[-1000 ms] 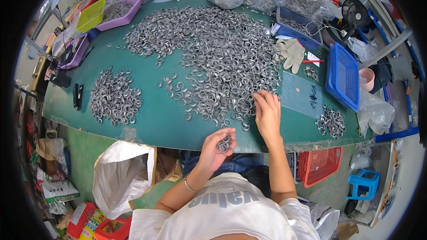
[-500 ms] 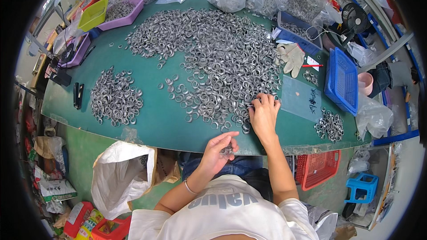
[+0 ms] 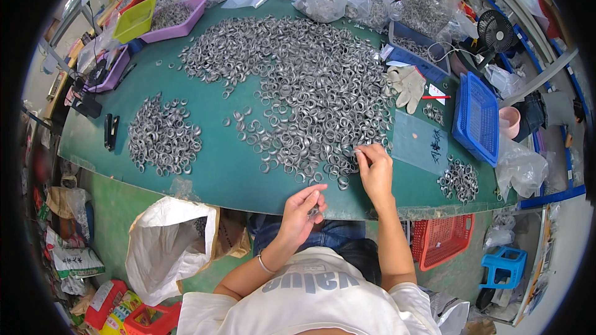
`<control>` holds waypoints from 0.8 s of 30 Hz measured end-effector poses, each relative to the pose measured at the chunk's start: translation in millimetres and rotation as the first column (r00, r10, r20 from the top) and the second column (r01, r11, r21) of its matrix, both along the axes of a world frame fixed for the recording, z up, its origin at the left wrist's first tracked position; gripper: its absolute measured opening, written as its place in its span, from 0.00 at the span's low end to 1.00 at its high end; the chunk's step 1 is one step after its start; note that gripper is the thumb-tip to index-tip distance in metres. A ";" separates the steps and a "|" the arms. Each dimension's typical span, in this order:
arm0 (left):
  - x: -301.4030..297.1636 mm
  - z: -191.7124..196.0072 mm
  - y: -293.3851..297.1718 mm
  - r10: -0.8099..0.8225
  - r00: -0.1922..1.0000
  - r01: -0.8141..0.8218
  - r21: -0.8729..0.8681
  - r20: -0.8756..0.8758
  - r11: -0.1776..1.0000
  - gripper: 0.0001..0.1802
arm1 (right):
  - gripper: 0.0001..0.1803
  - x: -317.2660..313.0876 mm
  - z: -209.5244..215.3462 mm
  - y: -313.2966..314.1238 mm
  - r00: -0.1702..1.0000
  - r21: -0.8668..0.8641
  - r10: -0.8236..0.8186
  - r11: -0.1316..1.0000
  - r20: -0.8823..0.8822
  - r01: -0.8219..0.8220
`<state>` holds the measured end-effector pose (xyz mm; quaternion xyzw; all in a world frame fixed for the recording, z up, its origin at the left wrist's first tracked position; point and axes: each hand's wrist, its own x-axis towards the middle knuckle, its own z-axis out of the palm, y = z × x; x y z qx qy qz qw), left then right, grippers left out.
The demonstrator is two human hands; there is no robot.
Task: The person sorts a pile of curved metal hardware pieces on a workbench, picking them up by hand and placing some into a nearby container and others into a separate pile.
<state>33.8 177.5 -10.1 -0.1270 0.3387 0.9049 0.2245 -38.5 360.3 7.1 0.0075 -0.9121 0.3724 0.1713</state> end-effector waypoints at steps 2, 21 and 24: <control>0.5 -1.4 -0.5 0.057 0.997 -0.061 -0.080 -0.050 0.995 0.13 | 0.06 -15.5 -4.4 12.1 0.996 -0.084 0.047 0.995 -0.079 -0.054; -23.6 -22.3 -15.2 0.187 0.743 -0.645 -0.610 -0.643 0.461 0.09 | 0.32 -296.3 -48.6 82.1 0.993 0.465 0.040 0.885 -0.109 0.015; -21.9 -17.3 -14.8 0.193 0.739 -0.654 -0.619 -0.646 0.435 0.09 | 0.39 -291.4 -43.4 51.5 0.997 0.421 0.073 0.905 -0.027 -0.055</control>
